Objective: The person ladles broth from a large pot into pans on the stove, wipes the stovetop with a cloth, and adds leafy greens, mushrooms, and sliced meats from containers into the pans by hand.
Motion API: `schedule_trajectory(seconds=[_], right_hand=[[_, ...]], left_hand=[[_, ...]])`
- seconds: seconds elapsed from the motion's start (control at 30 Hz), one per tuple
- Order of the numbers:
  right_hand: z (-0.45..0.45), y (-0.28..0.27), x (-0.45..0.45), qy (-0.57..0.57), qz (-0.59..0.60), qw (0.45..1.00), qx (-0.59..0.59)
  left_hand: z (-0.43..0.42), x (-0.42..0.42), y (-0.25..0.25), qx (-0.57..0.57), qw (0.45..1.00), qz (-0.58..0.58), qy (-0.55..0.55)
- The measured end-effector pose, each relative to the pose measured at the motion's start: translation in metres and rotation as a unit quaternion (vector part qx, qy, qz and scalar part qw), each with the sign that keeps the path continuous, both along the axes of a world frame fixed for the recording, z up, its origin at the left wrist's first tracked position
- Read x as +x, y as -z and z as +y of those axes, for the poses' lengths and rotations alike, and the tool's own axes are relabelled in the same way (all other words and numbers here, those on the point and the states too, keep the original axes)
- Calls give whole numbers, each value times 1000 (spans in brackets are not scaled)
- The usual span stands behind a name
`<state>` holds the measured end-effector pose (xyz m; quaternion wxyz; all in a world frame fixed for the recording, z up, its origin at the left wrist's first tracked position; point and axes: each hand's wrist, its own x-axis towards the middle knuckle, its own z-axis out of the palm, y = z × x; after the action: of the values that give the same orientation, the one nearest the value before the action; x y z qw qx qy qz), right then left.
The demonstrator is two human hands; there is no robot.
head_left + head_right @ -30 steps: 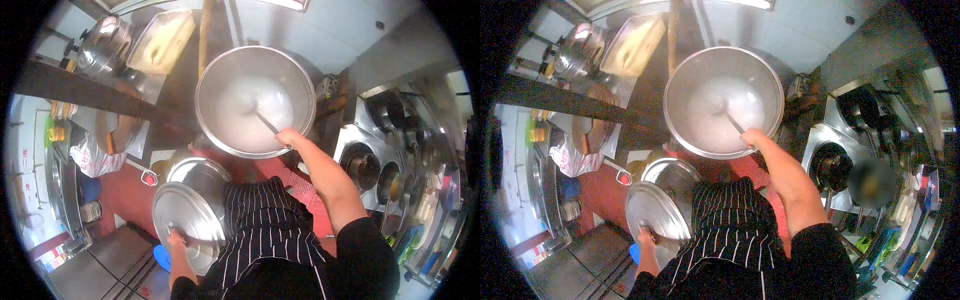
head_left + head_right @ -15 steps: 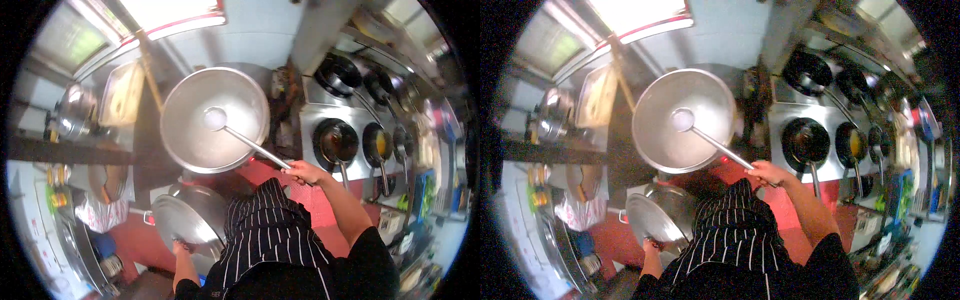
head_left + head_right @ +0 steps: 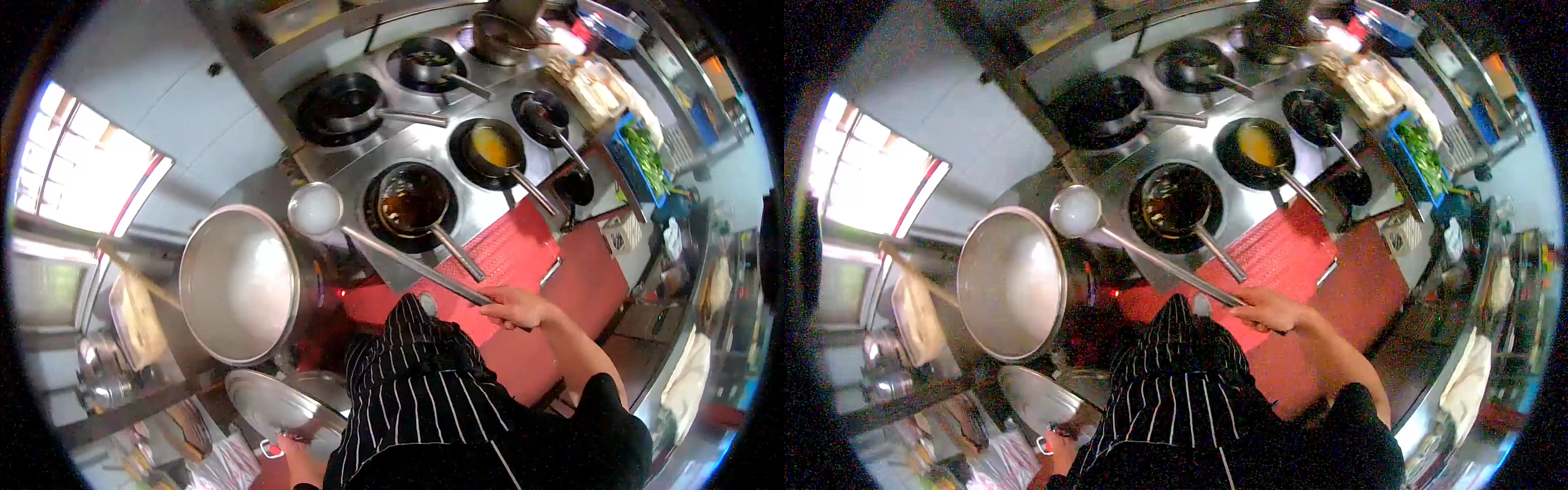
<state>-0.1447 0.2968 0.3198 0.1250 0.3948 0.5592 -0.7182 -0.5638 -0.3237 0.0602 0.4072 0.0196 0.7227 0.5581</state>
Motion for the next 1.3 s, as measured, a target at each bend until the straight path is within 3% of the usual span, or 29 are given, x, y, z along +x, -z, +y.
schedule_trajectory(seconds=[0.03, 0.17, 0.3, 0.37, 0.43, 0.5, 0.6, 0.7, 0.8, 1.03, 1.13, 1.17, 1.23, 1.3], right_hand=[[2, -2, 20, 38, -18, 999, -3], [11, -7, 94, 133, -23, 991, 6], [31, -22, 142, 207, -68, 975, 44], [43, -18, 167, 299, -72, 950, 60], [64, -10, 191, 312, -84, 943, 80], [91, 21, 225, 342, -96, 923, 148], [137, 30, 246, 355, -82, 901, 236], [181, 29, 257, 413, -55, 886, 202], [236, 50, 267, 399, -95, 873, 264], [329, 88, 269, 382, -159, 866, 282], [339, 92, 265, 272, -319, 811, 409], [331, 86, 257, 267, -317, 812, 410], [324, 87, 258, 215, -365, 717, 554], [310, 79, 254, 177, -387, 697, 577]], left_hand=[[4, 0, -5, -79, 972, 176, 134], [38, 12, -10, -93, 993, 24, -65], [65, 21, -12, -93, 992, 13, -82], [70, 27, -14, -85, 994, 45, -47], [76, 32, -18, -46, 990, 128, 32], [83, 36, -22, -97, 992, 25, -80], [91, 43, -26, -119, 984, -10, -129], [98, 51, -31, -132, 979, -25, -151], [100, 59, -34, -141, 975, -33, -168], [96, 72, -40, -150, 966, -50, -203], [86, 77, -41, -151, 962, -56, -220], [81, 78, -40, -151, 960, -58, -228], [75, 79, -40, -149, 957, -62, -241], [69, 80, -37, -146, 953, -68, -255]])
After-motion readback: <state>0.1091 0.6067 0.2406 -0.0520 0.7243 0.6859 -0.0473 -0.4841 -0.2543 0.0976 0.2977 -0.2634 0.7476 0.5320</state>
